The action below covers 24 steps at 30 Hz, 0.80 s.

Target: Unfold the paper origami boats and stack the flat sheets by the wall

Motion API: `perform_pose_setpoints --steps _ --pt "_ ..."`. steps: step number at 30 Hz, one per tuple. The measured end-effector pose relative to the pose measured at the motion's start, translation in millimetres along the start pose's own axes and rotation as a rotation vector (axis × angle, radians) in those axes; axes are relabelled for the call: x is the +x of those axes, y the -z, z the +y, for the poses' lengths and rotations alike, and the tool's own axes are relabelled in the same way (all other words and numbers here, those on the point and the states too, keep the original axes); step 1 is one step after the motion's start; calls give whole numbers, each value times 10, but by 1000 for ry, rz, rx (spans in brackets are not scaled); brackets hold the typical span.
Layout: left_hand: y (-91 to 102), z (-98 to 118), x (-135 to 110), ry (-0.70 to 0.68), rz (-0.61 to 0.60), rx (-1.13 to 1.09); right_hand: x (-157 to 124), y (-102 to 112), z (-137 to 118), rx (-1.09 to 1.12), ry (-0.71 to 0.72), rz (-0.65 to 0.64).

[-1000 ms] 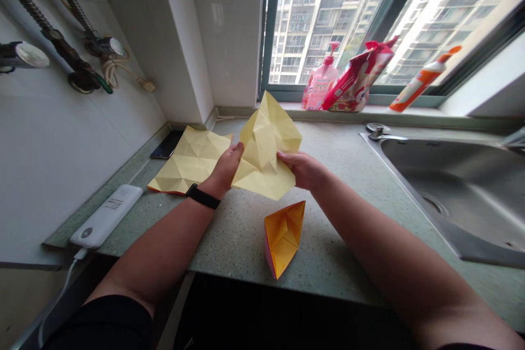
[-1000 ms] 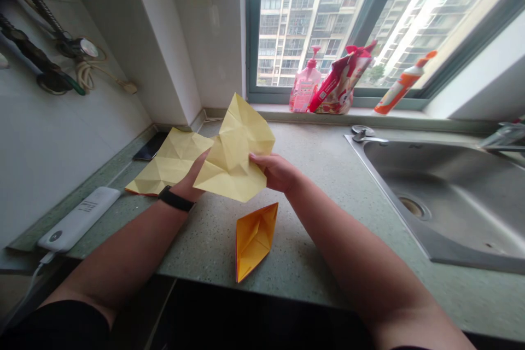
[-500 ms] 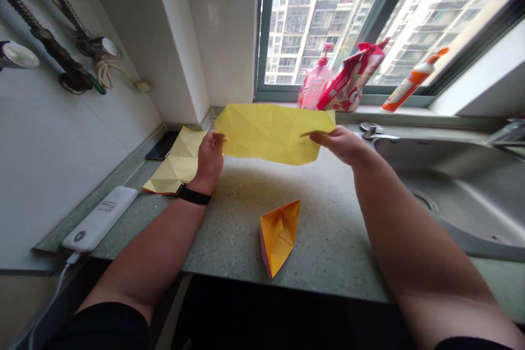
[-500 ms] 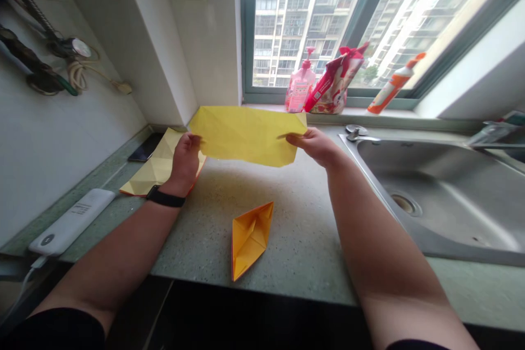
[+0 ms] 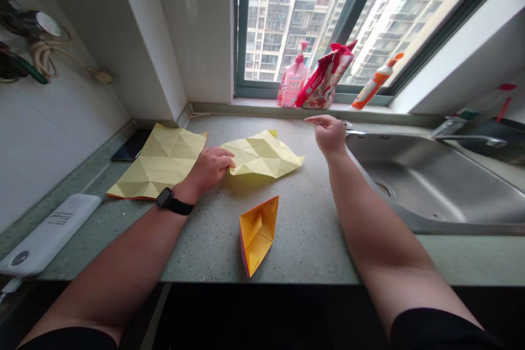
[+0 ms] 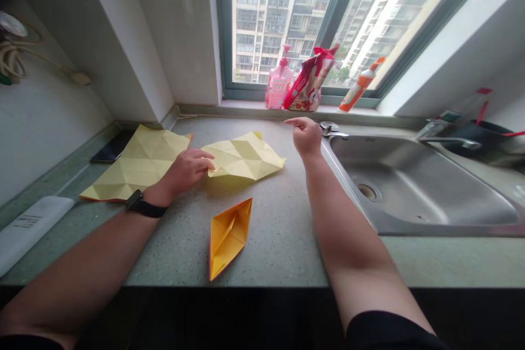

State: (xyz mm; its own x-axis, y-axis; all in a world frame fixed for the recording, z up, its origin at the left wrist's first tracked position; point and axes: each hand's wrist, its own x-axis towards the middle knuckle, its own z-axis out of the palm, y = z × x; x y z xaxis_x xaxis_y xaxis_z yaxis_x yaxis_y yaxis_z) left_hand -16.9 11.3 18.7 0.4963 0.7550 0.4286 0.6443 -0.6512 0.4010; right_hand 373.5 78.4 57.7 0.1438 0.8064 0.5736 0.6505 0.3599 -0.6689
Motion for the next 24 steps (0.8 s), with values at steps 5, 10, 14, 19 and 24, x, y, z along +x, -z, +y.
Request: perform_pose_setpoints --steps 5,10,14,19,24 --pt "-41 -31 -25 -26 -88 -28 -316 -537 -536 73 269 -381" --pt "35 -58 -52 -19 -155 -10 -654 -967 -536 -157 434 -752" --pt "40 10 -48 -14 -67 -34 -800 -1100 -475 -306 447 -858" --pt "-133 86 -54 -47 -102 -114 -913 -1166 -531 -373 427 -894" --pt "-235 0 -71 86 -301 -67 -963 -1188 -547 -418 419 -901"
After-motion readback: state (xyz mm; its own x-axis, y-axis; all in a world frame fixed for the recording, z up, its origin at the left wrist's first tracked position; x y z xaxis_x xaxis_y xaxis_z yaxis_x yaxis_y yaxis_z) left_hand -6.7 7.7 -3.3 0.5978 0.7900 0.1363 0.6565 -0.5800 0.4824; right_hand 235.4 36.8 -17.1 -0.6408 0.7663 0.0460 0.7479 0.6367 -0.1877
